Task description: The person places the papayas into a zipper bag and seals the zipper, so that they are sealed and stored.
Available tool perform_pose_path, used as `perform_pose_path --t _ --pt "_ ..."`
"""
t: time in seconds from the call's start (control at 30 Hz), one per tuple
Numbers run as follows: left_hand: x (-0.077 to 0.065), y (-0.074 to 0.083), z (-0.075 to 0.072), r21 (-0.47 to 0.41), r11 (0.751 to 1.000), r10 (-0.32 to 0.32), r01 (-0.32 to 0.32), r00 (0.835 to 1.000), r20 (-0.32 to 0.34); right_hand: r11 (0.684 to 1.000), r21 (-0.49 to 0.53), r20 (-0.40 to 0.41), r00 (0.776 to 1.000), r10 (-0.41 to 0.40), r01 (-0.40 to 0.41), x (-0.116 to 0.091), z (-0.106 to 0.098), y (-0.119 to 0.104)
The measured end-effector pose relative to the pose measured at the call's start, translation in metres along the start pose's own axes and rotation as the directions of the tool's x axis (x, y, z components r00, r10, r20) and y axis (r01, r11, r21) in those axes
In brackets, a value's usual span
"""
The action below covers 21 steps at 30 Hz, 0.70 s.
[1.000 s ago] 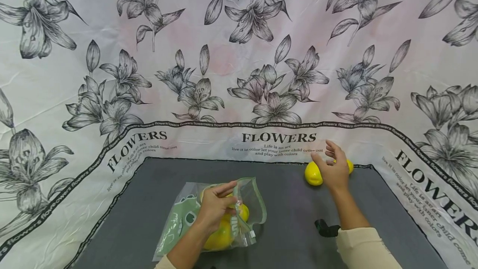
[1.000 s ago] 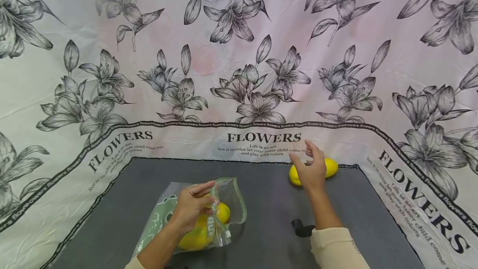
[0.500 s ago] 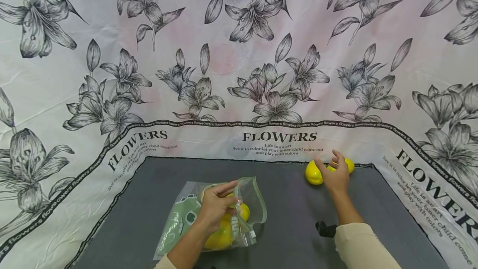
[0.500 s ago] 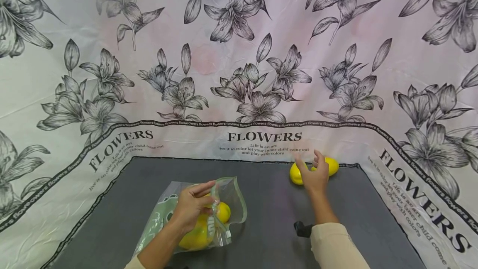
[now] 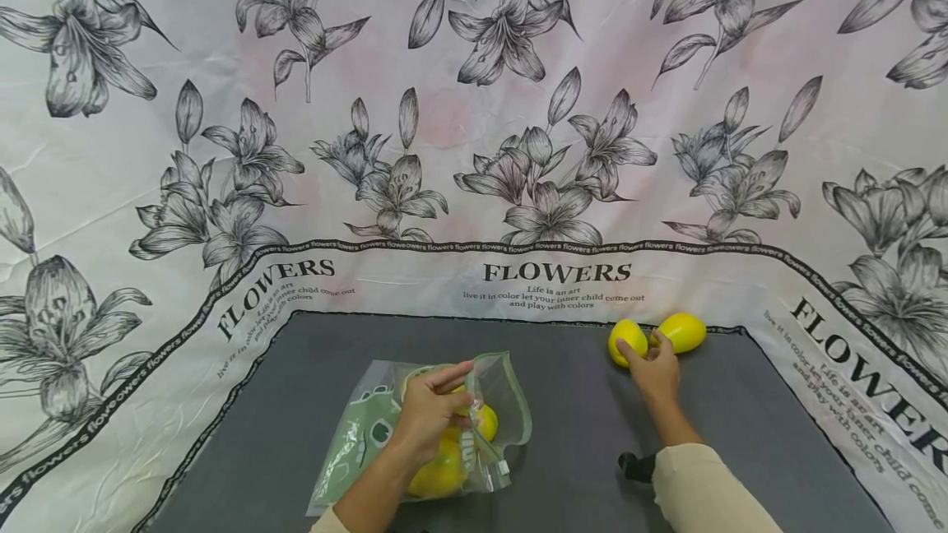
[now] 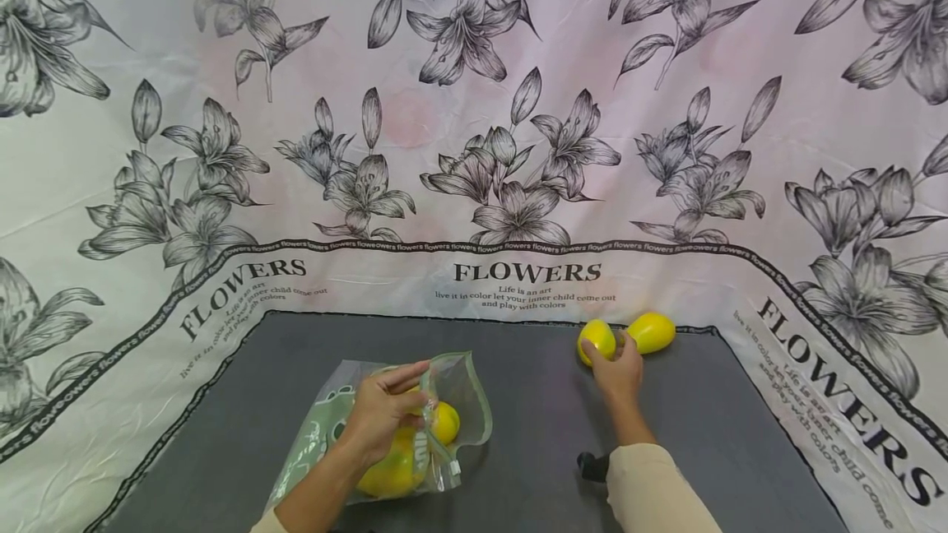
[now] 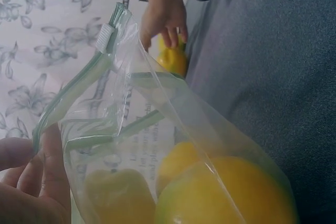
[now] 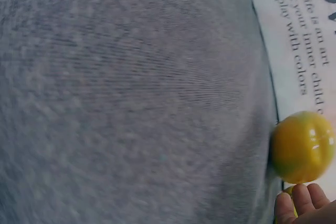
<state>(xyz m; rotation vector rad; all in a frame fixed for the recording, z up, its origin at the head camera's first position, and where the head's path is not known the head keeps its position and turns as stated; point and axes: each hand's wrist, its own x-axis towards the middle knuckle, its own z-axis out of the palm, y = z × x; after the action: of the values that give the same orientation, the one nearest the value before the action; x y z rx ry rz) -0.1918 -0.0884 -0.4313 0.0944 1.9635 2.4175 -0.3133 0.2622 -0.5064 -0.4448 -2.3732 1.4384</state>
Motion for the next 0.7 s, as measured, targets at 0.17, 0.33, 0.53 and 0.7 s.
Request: perform_pose_path --t 0.17,0.33,0.53,0.7 --pt "0.000 -0.001 0.000 0.005 1.000 -0.004 0.004 1.000 0.000 0.997 -0.034 0.039 0.997 0.069 -0.068 0.000 0.006 0.009" --pt "0.000 -0.002 -0.001 0.012 1.000 -0.020 0.020 1.000 -0.008 0.993 -0.029 0.056 0.992 0.117 -0.116 0.001 0.012 0.013" --pt "0.000 -0.002 -0.001 0.009 1.000 -0.013 0.013 1.000 0.006 0.990 -0.062 0.012 0.991 0.131 -0.130 0.005 0.019 0.013" --pt "0.000 -0.002 -0.002 -0.003 1.000 -0.008 0.008 1.000 0.013 0.979 -0.131 -0.025 0.988 0.152 -0.154 0.004 0.026 0.008"
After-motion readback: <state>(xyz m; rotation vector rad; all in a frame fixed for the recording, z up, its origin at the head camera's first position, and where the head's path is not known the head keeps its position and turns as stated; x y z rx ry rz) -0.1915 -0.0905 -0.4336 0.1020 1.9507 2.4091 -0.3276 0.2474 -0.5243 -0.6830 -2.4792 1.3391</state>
